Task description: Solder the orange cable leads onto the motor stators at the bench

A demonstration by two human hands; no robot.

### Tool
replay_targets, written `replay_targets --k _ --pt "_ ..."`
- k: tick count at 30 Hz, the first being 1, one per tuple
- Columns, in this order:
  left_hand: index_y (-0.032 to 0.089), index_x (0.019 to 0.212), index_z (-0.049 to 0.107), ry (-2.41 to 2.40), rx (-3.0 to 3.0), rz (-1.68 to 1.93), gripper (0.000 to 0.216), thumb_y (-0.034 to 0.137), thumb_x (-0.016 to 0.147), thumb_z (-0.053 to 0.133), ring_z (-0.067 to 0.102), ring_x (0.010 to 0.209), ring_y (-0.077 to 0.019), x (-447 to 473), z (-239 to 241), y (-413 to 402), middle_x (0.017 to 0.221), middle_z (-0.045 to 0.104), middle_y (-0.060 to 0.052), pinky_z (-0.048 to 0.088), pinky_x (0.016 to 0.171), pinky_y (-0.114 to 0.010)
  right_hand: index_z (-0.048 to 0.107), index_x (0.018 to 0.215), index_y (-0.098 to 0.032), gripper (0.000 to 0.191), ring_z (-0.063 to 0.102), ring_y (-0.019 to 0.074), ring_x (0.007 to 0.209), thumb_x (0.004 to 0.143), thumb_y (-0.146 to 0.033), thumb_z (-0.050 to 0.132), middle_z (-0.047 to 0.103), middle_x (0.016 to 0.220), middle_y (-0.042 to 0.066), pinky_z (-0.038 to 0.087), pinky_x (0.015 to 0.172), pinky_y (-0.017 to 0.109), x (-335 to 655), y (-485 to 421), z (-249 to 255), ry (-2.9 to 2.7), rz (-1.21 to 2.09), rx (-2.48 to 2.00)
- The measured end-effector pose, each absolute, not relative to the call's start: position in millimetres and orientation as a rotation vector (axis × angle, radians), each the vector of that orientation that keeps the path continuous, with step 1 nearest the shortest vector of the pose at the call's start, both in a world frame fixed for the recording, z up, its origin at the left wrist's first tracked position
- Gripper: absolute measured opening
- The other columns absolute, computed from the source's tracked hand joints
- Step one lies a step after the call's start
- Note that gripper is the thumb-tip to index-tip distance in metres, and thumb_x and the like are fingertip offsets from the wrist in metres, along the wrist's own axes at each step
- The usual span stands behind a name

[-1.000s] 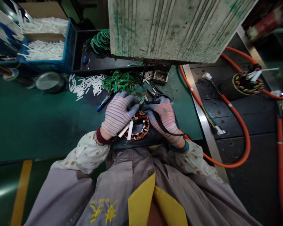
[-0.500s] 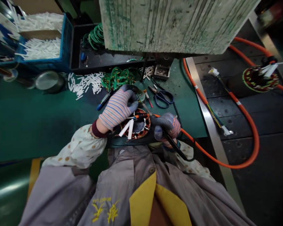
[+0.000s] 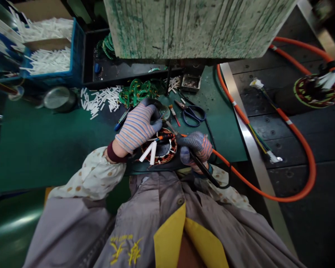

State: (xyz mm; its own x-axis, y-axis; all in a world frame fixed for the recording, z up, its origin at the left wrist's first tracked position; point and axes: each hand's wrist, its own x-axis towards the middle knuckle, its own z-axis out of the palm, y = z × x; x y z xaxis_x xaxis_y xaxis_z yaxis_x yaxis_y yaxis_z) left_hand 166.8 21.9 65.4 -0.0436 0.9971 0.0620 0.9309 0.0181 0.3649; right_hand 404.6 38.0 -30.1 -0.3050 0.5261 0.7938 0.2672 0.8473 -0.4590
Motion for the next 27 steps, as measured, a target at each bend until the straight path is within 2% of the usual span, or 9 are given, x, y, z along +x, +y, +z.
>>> replay_targets --k 5,8,12,16,27 --pt "0.02 0.096 0.072 2.093 1.994 0.482 0.012 0.032 0.099 0.067 0.073 0.107 -0.0309 167 65 19 0.116 0.071 -0.012 0.062 0.102 -0.043 0.072 0.107 -0.028 0.019 0.065 0.0227 0.079 0.107 -0.033 0.053 0.065 0.086 0.002 0.053 0.073 0.04 379 18 -20 -1.637 0.383 -0.736" --pt "0.02 0.096 0.072 2.083 1.984 0.493 0.013 0.033 0.099 0.068 0.073 0.106 -0.031 165 65 19 0.115 0.072 -0.012 0.062 0.102 -0.043 0.075 0.113 -0.028 0.027 0.065 0.0231 0.087 0.107 -0.034 0.049 0.062 0.096 0.004 0.056 0.076 0.041 353 6 -19 -1.553 0.426 -0.811" --pt "0.02 0.098 0.073 2.058 1.982 0.534 0.017 0.035 0.1 0.068 0.073 0.108 -0.0318 163 62 21 0.115 0.073 -0.012 0.062 0.102 -0.044 0.082 0.118 -0.031 0.034 0.064 0.0238 0.098 0.108 -0.033 0.049 0.064 0.106 0.006 0.057 0.086 0.042 343 20 -16 -1.694 0.369 -0.926" --pt "0.019 0.098 0.073 2.035 1.978 0.591 0.016 0.033 0.1 0.066 0.073 0.109 -0.0308 163 59 20 0.114 0.073 -0.011 0.061 0.103 -0.042 0.083 0.131 -0.031 0.034 0.063 0.0253 0.103 0.109 -0.03 0.056 0.066 0.113 0.008 0.056 0.095 0.044 356 43 -2 -2.05 0.466 -1.027" --pt "0.02 0.092 0.072 2.009 1.939 0.658 0.017 0.033 0.101 0.067 0.072 0.106 -0.0286 162 58 17 0.113 0.073 -0.011 0.061 0.102 -0.041 0.08 0.141 -0.028 0.038 0.065 0.0283 0.109 0.111 -0.025 0.057 0.066 0.116 0.011 0.056 0.101 0.047 354 47 11 -2.126 0.493 -1.074"
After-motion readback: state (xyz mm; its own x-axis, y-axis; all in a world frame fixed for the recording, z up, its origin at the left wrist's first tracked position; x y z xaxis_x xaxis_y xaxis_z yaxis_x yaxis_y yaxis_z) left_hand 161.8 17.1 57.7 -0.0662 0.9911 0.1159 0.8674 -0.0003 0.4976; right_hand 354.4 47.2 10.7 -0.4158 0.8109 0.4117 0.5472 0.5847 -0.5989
